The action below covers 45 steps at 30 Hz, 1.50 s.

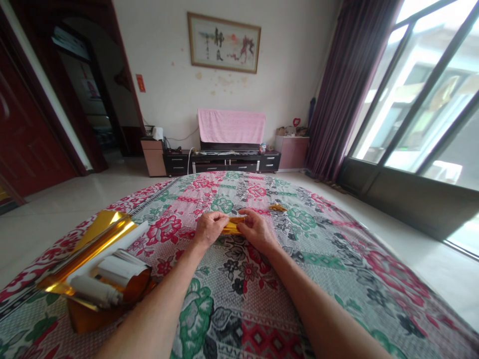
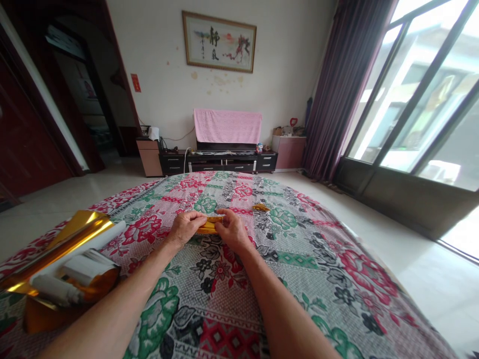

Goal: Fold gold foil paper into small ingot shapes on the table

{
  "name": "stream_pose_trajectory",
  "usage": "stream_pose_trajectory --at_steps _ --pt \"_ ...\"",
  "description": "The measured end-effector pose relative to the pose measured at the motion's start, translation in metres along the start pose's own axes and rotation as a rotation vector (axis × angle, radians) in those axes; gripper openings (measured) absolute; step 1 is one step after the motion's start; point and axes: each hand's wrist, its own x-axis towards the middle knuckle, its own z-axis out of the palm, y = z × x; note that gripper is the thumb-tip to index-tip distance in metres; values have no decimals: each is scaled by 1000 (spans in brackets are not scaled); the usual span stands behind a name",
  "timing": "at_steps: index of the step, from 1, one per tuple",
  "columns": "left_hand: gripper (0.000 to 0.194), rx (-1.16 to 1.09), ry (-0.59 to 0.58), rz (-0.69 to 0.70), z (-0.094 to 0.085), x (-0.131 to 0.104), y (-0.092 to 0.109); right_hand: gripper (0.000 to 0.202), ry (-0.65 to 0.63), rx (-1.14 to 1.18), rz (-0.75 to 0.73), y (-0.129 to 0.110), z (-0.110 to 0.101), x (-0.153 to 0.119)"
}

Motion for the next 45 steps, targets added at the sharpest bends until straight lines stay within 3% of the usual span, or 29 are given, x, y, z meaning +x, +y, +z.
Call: stream_pose_trajectory --at_steps 6,18,30,38,45 --pt "17 326 5 83 2 -4 6 26 33 -283 -98 -10 -4 -7" --pt "17 195 -16 23 0 -5 5 23 76 -176 -52 7 -5 -1" --pt "20 121 -31 11 -2 -1 -5 22 104 -187 -62 4 -5 -1" --pt "19 380 -46 65 1 -5 3 19 92 -371 -75 0 -6 -2" --pt "21 588 -50 139 7 -8 3 16 -9 -617 -168 -11 -4 -6"
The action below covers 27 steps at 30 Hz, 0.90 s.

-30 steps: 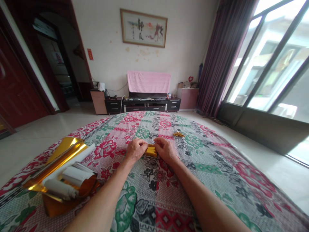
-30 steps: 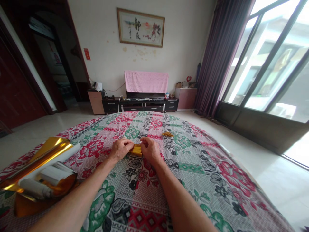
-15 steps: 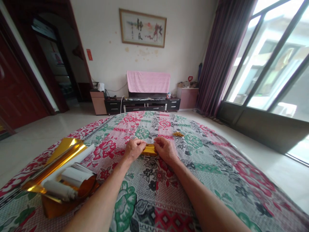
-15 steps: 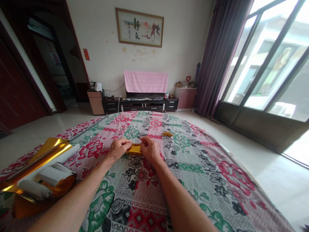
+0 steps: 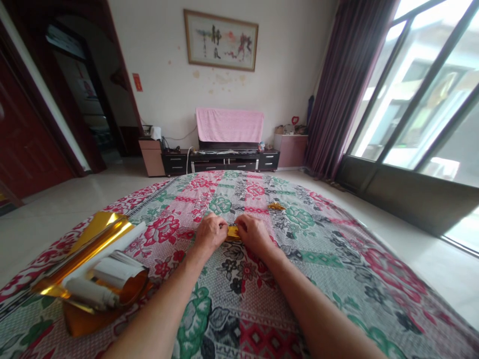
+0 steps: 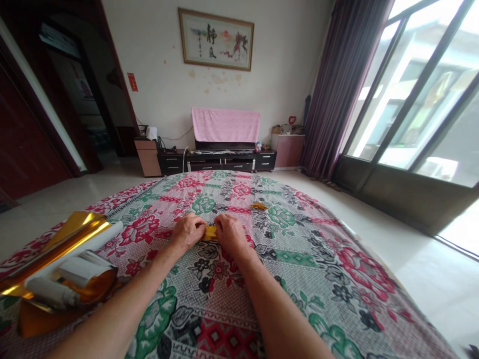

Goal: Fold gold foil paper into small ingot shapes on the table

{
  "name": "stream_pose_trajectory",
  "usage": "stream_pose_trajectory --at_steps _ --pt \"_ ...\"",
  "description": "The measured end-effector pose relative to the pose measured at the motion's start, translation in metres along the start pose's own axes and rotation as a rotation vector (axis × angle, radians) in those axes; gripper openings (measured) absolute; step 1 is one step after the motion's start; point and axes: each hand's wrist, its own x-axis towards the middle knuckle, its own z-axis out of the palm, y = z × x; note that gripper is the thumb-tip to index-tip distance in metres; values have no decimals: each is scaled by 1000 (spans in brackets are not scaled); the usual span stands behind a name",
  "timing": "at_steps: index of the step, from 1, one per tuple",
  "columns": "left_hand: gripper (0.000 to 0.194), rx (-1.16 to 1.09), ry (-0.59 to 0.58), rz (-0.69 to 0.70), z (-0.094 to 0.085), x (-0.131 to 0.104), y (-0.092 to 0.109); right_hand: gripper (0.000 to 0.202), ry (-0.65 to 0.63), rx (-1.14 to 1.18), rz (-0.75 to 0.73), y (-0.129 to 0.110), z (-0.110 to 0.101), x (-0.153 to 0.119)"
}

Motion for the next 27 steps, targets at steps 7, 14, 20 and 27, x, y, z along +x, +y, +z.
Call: stream_pose_trajectory --at_steps 7,14,20,27 --pt "20 66 3 38 1 -2 1 17 -76 -62 -2 -4 -3 -2" --pt "19 108 2 33 1 -3 2 22 -113 -92 -16 -5 -4 -2" --pt "22 118 -1 28 -1 -1 3 23 -123 -81 -9 -4 -4 -3" --pt "20 121 2 -8 -1 0 2 23 -138 -83 0 -4 -5 -3"
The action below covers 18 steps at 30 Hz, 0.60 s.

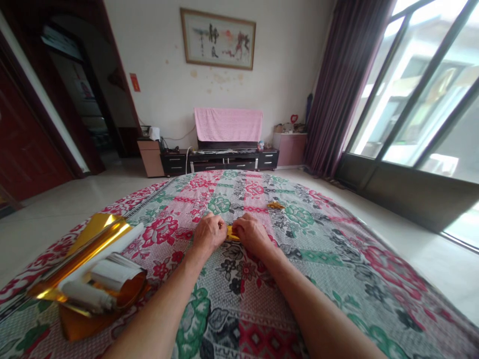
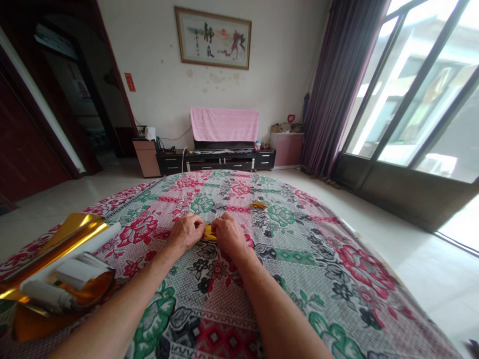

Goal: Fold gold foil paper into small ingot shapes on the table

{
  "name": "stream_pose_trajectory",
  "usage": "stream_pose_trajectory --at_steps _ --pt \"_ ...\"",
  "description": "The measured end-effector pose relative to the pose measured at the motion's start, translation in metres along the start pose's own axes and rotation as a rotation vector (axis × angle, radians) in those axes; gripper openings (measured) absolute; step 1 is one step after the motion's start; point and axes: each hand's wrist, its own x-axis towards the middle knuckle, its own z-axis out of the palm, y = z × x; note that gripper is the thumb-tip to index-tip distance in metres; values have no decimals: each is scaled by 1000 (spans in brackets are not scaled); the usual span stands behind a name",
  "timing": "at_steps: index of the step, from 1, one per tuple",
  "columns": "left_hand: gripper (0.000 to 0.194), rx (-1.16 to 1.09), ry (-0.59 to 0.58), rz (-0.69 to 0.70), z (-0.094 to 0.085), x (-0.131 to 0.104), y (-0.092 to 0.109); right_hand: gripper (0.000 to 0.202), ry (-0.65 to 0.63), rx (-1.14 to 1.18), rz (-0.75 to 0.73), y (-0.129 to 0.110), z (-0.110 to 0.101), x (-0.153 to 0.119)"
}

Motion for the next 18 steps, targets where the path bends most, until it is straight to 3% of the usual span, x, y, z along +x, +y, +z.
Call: stream_pose_trajectory --at_steps 18 --pt "18 62 5 -7 0 0 3 24 -10 -27 -9 3 3 1"
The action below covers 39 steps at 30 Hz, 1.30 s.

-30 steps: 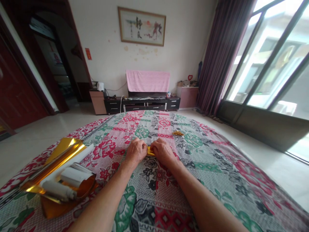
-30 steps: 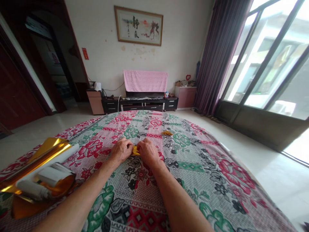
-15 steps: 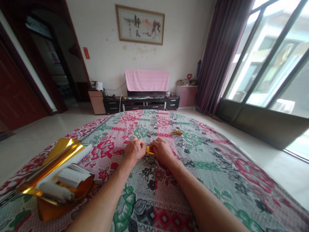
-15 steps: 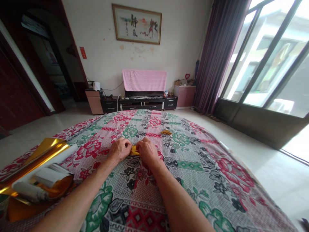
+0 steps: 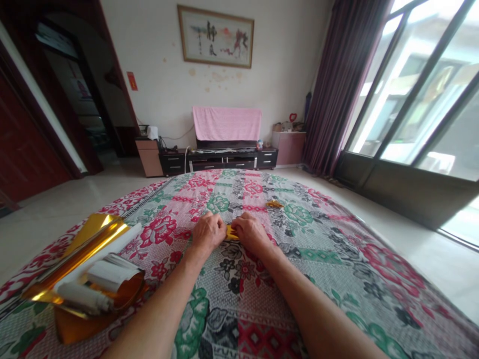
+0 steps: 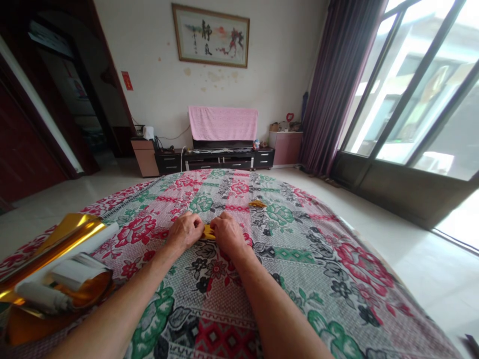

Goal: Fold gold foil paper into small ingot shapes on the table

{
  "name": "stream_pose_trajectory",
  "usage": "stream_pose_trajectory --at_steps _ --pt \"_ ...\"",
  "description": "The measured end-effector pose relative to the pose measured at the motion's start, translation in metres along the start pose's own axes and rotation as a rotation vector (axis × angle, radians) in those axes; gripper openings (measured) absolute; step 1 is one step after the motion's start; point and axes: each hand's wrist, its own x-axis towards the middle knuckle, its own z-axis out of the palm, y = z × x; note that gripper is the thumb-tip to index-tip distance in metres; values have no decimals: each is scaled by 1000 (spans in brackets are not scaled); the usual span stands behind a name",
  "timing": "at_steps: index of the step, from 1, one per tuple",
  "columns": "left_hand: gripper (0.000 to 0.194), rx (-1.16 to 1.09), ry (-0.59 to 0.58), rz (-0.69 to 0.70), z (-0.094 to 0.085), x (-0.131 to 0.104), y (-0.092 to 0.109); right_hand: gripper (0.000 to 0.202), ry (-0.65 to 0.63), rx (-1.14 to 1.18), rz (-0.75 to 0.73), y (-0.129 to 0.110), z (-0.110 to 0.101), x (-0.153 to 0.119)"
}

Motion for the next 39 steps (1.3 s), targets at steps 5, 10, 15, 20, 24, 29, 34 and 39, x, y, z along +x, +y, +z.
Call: stream_pose_trajectory --at_steps 5,10,15,20,24,29,34,39 --pt "12 -48 3 -12 -1 0 -2 25 -8 -9 8 -2 -1 0" --pt "9 -103 12 -8 0 -1 -5 25 -6 -11 15 -3 -2 0" --pt "17 -121 -15 34 3 -1 -10 26 19 11 9 -3 -2 -1" --pt "21 -86 -7 116 0 -3 -11 25 54 47 -3 -3 -2 -2" --pt "21 -70 -2 132 -2 -5 -10 27 47 65 -21 -2 -3 -1" --pt "15 -121 -17 124 0 -4 -14 20 57 32 -19 -3 -2 -3" --pt "13 -201 -52 164 -1 -5 -21 19 73 53 -30 -3 -1 -7" --pt "16 -223 -71 166 -5 -7 -22 18 77 75 -27 -1 1 -10"
